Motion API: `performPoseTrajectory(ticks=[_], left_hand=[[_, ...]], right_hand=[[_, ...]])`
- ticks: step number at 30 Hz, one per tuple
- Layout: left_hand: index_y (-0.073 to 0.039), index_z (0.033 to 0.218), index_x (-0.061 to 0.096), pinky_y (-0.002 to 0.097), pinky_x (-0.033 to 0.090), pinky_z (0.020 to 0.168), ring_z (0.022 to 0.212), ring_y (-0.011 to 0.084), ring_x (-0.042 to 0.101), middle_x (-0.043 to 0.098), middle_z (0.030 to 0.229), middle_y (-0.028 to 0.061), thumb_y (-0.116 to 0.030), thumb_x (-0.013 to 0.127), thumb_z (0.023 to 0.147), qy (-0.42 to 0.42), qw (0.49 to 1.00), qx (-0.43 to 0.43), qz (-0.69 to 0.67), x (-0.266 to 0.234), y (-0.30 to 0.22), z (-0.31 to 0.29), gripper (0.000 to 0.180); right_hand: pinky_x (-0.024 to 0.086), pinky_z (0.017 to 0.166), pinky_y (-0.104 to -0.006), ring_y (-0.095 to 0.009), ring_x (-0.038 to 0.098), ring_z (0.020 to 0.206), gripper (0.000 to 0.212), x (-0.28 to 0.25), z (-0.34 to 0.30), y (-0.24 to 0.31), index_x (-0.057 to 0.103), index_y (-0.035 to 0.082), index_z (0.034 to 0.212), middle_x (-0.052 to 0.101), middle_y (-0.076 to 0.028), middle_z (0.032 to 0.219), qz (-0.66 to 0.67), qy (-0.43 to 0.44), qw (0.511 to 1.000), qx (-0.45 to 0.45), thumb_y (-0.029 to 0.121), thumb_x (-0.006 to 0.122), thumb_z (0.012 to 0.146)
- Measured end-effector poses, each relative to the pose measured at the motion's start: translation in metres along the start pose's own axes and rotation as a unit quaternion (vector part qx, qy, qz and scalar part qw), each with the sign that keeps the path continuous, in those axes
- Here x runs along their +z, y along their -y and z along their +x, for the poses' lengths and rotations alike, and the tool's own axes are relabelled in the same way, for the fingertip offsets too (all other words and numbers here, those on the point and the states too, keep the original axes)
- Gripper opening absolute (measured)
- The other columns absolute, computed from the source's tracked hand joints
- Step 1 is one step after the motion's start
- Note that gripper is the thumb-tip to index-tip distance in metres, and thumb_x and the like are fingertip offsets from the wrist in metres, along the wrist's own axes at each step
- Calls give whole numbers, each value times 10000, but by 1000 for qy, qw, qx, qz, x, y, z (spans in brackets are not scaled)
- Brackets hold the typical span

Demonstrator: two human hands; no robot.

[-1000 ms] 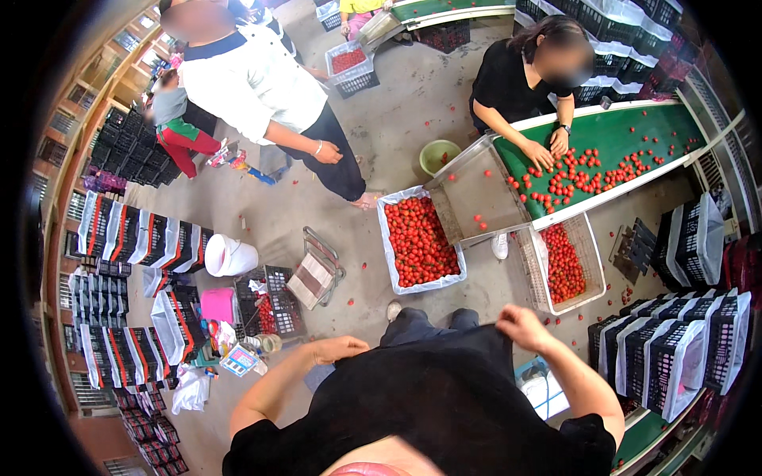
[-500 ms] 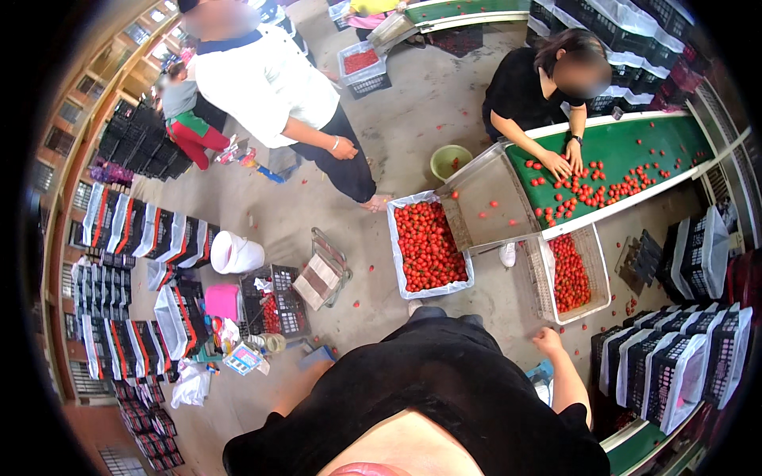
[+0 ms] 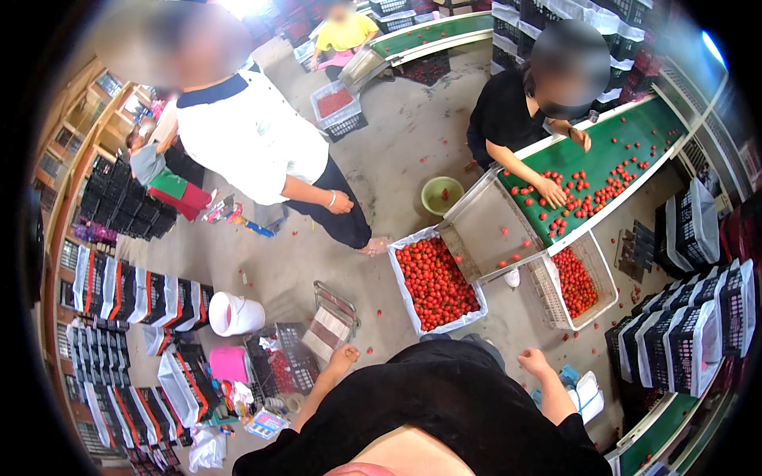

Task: The person sorts tomatoes into a large crate lined with plastic, moving them by hand from a pile and discarding damaged ones into a separate bucket.

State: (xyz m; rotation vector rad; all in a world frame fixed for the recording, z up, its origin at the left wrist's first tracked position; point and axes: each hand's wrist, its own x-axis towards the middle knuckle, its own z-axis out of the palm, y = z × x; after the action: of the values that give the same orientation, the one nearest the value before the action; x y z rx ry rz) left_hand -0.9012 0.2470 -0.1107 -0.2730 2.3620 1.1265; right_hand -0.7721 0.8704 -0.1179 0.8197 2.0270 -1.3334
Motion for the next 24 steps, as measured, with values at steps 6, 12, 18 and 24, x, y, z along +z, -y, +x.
performPoseTrajectory(ticks=[6, 12, 18, 24], left_hand=[[-24, 960, 673, 352, 513, 689, 707, 201, 650, 702, 793, 87, -249, 673, 890, -26, 993, -8, -117, -16, 11, 47, 235], [-11, 838, 667, 305, 472, 575, 630, 150, 616, 652, 700, 69, -228, 593, 907, 73, 971, -129, -187, 54, 50, 17, 239], [-11, 622, 510, 399, 386, 532, 522, 164, 478, 489, 561, 116, -199, 561, 837, 57, 997, -21, 42, 87, 97, -68, 290], [-55, 751, 618, 320, 445, 570, 601, 123, 548, 601, 646, 26, -173, 601, 876, 112, 969, -140, -170, 111, -4, -61, 173]], right_hand=[[546, 681, -357, -192, 698, 750, 184, 10, 6, 37, 668, -16, 973, 707, -108, 832, -14, -10, 998, -63, 125, 664, 855], [513, 597, -326, -159, 651, 656, 133, -39, -4, -2, 642, 3, 945, 671, -80, 755, -8, -51, 998, 28, 95, 678, 856], [517, 604, -319, -167, 651, 656, 119, -50, 21, 14, 632, 2, 912, 667, -77, 752, -62, 38, 996, 59, 102, 671, 862], [512, 607, -319, -157, 639, 649, 111, -111, 75, 41, 621, -4, 920, 650, -64, 728, -98, 32, 995, 6, 89, 654, 868]])
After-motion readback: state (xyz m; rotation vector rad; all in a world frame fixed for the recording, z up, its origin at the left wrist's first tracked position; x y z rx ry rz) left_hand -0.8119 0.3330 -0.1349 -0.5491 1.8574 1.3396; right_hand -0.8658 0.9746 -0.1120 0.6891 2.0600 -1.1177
